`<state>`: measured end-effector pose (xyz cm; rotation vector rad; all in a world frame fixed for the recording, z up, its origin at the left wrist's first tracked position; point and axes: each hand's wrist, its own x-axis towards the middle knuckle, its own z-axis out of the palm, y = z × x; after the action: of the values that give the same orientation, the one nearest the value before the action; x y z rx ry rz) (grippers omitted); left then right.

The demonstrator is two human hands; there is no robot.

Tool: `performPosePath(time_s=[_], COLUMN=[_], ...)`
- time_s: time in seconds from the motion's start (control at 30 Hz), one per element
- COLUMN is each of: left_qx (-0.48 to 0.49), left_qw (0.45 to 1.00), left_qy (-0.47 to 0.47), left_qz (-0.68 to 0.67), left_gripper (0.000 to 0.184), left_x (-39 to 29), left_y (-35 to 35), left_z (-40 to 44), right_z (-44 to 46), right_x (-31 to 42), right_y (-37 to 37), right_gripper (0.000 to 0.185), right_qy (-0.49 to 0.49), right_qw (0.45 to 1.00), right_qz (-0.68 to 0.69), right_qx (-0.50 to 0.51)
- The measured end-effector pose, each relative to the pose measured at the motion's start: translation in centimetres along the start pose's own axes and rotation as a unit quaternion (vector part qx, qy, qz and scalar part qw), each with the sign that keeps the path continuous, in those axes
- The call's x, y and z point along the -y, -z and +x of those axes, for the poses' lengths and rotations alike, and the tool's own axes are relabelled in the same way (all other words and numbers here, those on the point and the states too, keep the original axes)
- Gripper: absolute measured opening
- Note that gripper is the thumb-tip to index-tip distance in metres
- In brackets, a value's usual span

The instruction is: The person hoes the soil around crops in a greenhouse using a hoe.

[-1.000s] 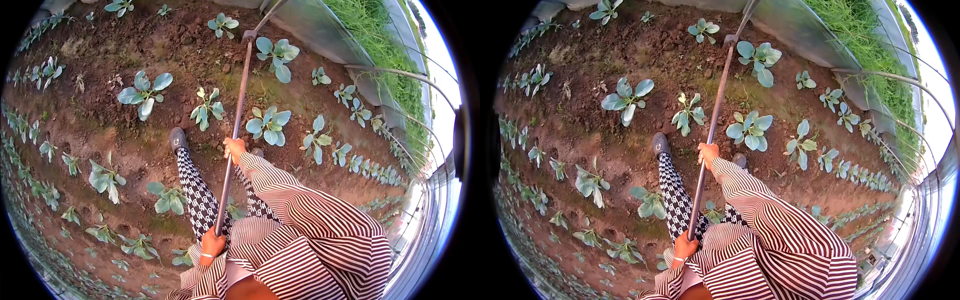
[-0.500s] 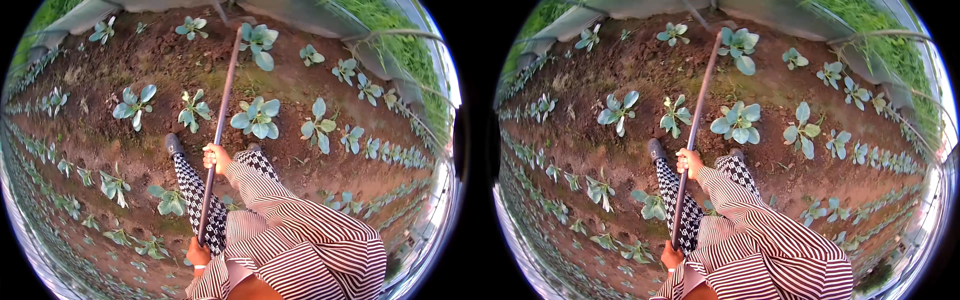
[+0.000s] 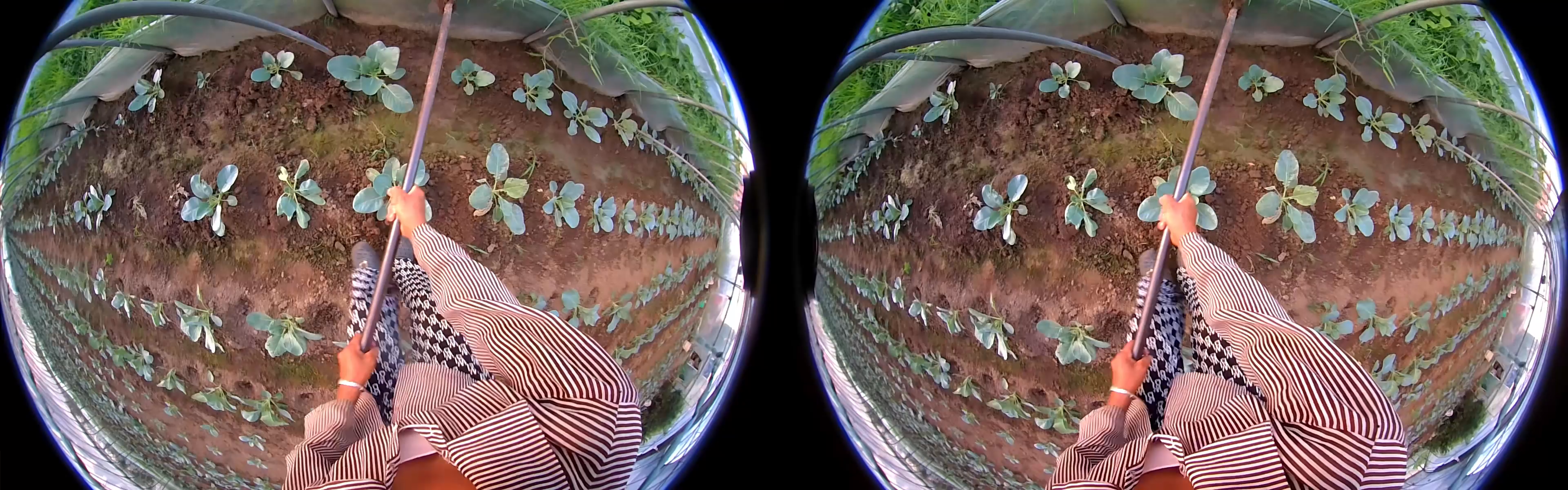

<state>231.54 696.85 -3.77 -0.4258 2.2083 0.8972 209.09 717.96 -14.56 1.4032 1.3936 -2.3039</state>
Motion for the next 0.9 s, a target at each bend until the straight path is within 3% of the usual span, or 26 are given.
performPosePath(time_s=[0.07, 0.17, 0.27, 0.3, 0.37, 0.53, 0.57, 0.63, 0.8, 0.9], left_qx=[0.06, 0.083, 0.12, 0.072, 0.077, 0.025, 0.033, 0.032, 0.049, 0.076], left_qw=[0.997, 0.995, 0.988, 0.997, 0.995, 0.998, 0.998, 0.998, 0.998, 0.996], left_qy=[0.045, 0.045, 0.087, 0.038, 0.041, -0.054, -0.028, -0.045, -0.025, -0.013], left_qz=[0.032, 0.014, 0.039, 0.012, 0.043, 0.022, 0.036, 0.029, 0.034, 0.034], left_gripper=[0.022, 0.032, 0.03, 0.029, 0.027, 0.022, 0.021, 0.02, 0.023, 0.029], left_x=[-0.2, -0.3, -0.7, -0.1, 1.2, 4.2, 4.5, 4.0, 1.8, 0.5], left_y=[-2.8, -4.2, 0.4, 1.0, 1.9, -0.7, -1.4, -1.7, -1.3, -2.4], left_z=[1.5, -3.5, -7.7, -7.9, -6.6, -1.6, -0.3, 1.8, 6.6, 4.7], right_z=[4.6, 1.9, -2.5, -2.9, -1.7, -1.5, -1.4, -1.1, 2.3, 4.8], right_x=[-2.8, -6.1, -10.6, -10.5, -10.8, -4.4, -3.1, -1.3, -1.6, -4.6], right_y=[2.2, 4.1, 5.0, 4.2, 3.5, 2.2, 2.0, 1.5, -0.4, 1.4], right_gripper=[0.014, 0.014, 0.014, 0.015, 0.015, 0.014, 0.014, 0.014, 0.011, 0.011], right_qy=[0.014, -0.1, -0.138, -0.144, -0.135, -0.083, -0.06, 0.022, 0.069, -0.032], right_qw=[0.989, 0.95, 0.982, 0.985, 0.99, 0.996, 0.998, 1.0, 0.988, 0.973], right_qz=[-0.131, -0.278, -0.117, -0.077, -0.034, 0.027, 0.034, 0.001, -0.085, -0.208], right_qx=[-0.07, -0.103, -0.06, -0.047, -0.019, -0.015, -0.012, -0.011, -0.11, -0.099])
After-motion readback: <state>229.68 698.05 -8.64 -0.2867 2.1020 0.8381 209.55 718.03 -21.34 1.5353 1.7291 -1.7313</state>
